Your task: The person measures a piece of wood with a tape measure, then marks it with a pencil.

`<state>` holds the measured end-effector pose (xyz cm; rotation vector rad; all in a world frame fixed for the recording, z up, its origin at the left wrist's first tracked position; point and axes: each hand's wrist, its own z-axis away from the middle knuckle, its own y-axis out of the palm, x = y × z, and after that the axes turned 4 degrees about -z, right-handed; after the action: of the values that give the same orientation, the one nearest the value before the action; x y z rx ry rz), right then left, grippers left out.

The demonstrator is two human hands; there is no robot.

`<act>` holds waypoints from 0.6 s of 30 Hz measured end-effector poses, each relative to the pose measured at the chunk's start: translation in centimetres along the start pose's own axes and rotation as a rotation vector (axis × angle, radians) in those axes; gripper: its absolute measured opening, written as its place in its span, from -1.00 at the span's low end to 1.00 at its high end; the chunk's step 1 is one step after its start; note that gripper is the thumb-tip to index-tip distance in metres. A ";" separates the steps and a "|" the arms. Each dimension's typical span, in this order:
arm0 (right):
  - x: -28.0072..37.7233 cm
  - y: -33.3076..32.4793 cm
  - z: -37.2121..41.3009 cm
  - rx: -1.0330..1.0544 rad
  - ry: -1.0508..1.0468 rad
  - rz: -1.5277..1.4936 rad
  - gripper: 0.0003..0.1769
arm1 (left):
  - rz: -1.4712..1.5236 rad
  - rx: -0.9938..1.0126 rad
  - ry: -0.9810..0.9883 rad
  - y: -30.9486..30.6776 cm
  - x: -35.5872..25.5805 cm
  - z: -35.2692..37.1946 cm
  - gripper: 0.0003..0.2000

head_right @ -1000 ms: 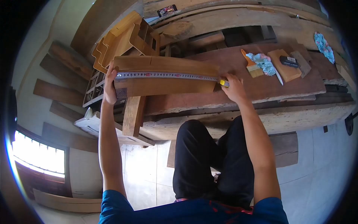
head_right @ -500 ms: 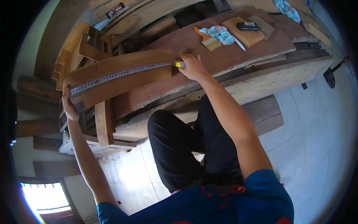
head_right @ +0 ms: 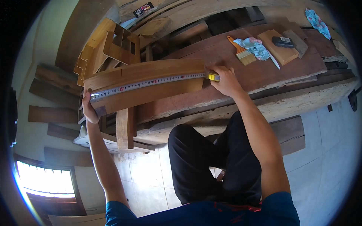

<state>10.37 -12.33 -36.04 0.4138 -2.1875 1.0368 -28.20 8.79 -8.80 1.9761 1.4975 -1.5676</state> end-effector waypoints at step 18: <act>1.4 -1.7 -0.1 0.093 0.087 0.010 -0.24 | -0.114 0.020 0.101 -0.4 0.7 -1.9 -0.32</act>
<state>10.36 -13.32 -34.08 0.3927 -2.0722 1.1437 -27.43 10.72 -8.45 2.0423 1.6675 -1.5523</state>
